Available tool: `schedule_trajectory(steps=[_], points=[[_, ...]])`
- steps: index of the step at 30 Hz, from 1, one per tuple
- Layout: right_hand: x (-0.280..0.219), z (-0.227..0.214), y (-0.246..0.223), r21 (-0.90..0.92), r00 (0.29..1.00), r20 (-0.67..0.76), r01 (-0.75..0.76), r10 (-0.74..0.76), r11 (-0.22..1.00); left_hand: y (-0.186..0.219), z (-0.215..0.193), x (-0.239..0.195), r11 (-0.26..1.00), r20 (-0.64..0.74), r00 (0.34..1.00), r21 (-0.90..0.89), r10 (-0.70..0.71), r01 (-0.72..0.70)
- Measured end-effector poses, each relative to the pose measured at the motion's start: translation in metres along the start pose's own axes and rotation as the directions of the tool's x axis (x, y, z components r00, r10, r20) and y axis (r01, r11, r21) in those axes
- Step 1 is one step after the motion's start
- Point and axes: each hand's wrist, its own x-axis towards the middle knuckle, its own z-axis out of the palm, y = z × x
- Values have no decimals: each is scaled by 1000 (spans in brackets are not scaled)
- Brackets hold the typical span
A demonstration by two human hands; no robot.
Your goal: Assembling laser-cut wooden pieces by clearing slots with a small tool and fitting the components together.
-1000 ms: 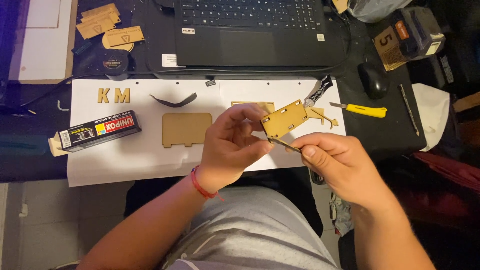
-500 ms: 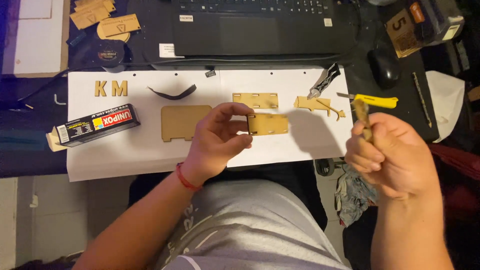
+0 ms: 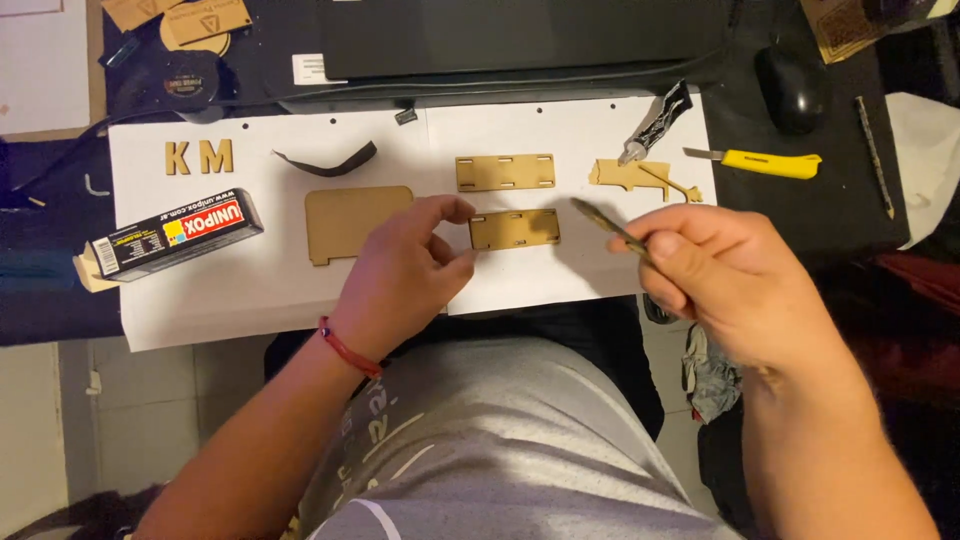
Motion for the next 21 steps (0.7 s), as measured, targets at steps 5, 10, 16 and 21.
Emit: schedule_trajectory(steps=[5, 10, 16, 21], points=[[14, 8, -9, -272, 998, -28, -63, 58, 960, -18, 3, 2, 977, -27, 988, 158, 152, -146], [18, 1, 0, -185, 1000, -18, -22, 18, 983, -12, -12, -2, 934, -89, 952, 243, 292, -263], [24, -20, -42, -221, 976, -161, 110, -148, 969, 9, -68, -11, 896, -272, 867, 282, 418, -344], [40, -88, -52, -409, 966, -76, 195, -246, 891, 8, -78, -9, 872, -288, 855, 379, 430, -310]])
